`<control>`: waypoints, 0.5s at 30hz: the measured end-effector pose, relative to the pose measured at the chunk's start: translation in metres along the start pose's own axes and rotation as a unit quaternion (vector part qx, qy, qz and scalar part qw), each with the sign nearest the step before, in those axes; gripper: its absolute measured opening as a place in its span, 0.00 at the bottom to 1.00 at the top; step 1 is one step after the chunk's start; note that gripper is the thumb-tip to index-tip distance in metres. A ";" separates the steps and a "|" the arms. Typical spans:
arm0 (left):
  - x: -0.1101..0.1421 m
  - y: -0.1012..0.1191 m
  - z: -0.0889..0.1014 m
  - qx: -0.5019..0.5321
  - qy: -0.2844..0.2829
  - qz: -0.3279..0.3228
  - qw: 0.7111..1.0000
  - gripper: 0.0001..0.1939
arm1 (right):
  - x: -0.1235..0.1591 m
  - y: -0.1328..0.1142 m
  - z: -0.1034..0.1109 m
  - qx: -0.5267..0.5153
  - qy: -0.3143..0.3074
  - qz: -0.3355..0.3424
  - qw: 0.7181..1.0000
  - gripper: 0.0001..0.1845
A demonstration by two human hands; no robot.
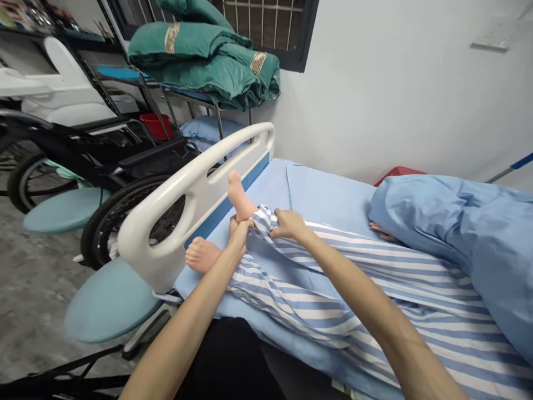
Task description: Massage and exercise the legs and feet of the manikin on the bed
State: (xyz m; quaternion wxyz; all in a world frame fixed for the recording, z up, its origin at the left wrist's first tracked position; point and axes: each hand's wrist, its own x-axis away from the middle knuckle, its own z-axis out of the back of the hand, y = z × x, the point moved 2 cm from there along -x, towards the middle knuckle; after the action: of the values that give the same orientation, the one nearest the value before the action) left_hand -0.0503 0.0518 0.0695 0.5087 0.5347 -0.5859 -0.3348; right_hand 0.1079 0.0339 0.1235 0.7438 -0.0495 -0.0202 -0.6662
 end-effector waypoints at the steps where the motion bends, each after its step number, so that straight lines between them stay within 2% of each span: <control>1: 0.009 0.017 -0.004 0.017 -0.003 -0.024 1.000 0.24 | 0.006 0.002 0.016 -0.007 0.017 0.004 1.000 0.32; 5: 0.051 0.093 -0.035 0.068 -0.053 -0.094 0.992 0.25 | 0.038 0.018 0.090 -0.044 0.087 0.013 0.995 0.32; 9: 0.096 0.162 -0.084 0.088 -0.116 -0.170 0.975 0.22 | 0.077 0.042 0.162 -0.111 0.170 0.045 0.978 0.29; 12: 0.124 0.202 -0.124 0.064 -0.131 -0.242 0.959 0.25 | 0.107 0.062 0.206 -0.165 0.229 0.059 0.958 0.28; 15: 0.144 0.228 -0.155 0.023 -0.146 -0.312 0.938 0.28 | 0.131 0.079 0.237 -0.191 0.275 0.051 0.941 0.26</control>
State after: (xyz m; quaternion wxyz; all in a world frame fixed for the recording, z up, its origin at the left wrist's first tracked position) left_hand 0.0455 -0.0175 0.3570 0.2746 0.6477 -0.4648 -0.5376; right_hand 0.2095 -0.0634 0.3679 0.7297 -0.0067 0.3151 -0.6068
